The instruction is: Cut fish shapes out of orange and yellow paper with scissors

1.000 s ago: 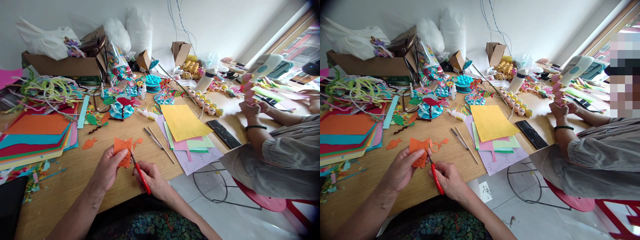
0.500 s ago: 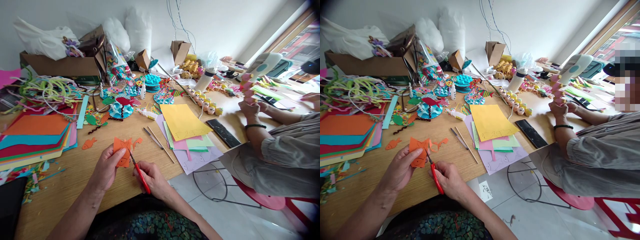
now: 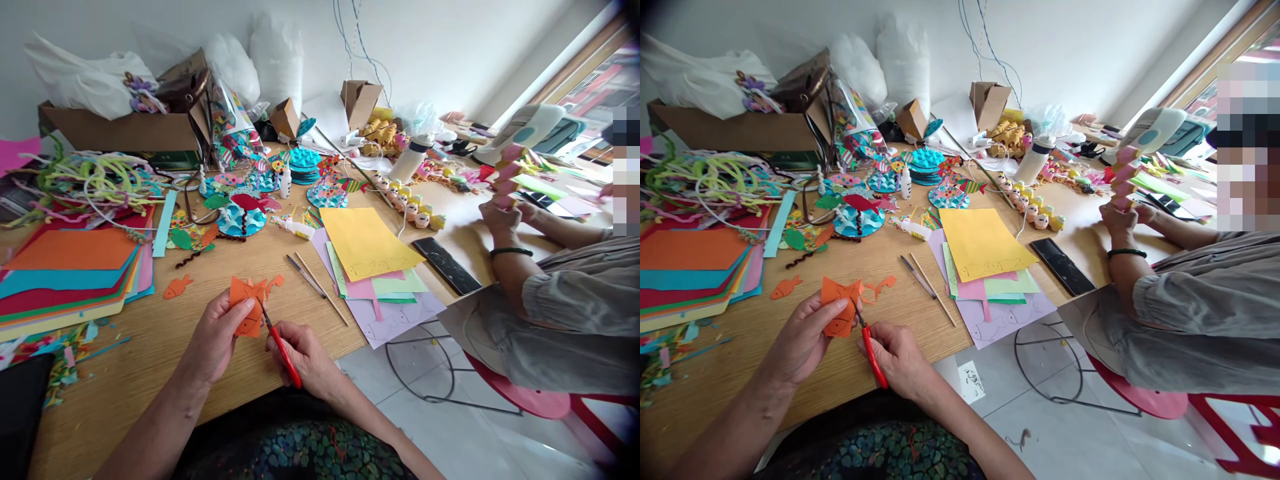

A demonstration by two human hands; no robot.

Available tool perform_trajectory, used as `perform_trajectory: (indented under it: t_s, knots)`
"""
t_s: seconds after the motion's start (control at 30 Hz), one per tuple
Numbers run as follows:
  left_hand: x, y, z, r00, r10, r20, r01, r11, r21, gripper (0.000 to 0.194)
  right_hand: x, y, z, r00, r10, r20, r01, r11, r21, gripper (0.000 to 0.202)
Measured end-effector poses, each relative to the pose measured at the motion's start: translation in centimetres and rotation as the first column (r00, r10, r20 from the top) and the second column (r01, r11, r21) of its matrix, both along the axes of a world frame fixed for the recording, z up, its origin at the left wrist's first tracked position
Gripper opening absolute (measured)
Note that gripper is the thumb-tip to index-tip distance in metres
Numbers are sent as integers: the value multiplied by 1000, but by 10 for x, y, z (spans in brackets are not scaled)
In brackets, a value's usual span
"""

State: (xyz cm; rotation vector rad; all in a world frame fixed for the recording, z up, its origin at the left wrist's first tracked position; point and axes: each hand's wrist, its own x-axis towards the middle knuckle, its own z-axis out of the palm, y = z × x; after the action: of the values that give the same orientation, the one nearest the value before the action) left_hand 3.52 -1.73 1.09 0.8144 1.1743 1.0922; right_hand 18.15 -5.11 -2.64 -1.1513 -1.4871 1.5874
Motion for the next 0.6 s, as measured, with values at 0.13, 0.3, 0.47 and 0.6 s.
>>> perform_trajectory:
  t_s: [0.13, 0.3, 0.47, 0.6]
  knots:
    - [-1, 1, 0, 1000, -16, -3, 16, 1000, -2, 16, 0, 0, 2, 1000, -6, 10, 6, 1000, 7, 46]
    - [-1, 3, 2, 1000, 7, -8, -7, 1000, 21, 15, 0, 0, 1, 1000, -7, 11, 7, 1000, -5, 44]
    - [-3, 3, 4, 1000, -3, -30, 4, 1000, 20, 14, 0, 1, -1, 999, 9, 38, -9, 1000, -3, 41]
    - [-5, 4, 3, 999, -20, -42, 20, 1000, 15, 15, 1, 1, -2, 998, 22, 52, -23, 1000, 14, 41]
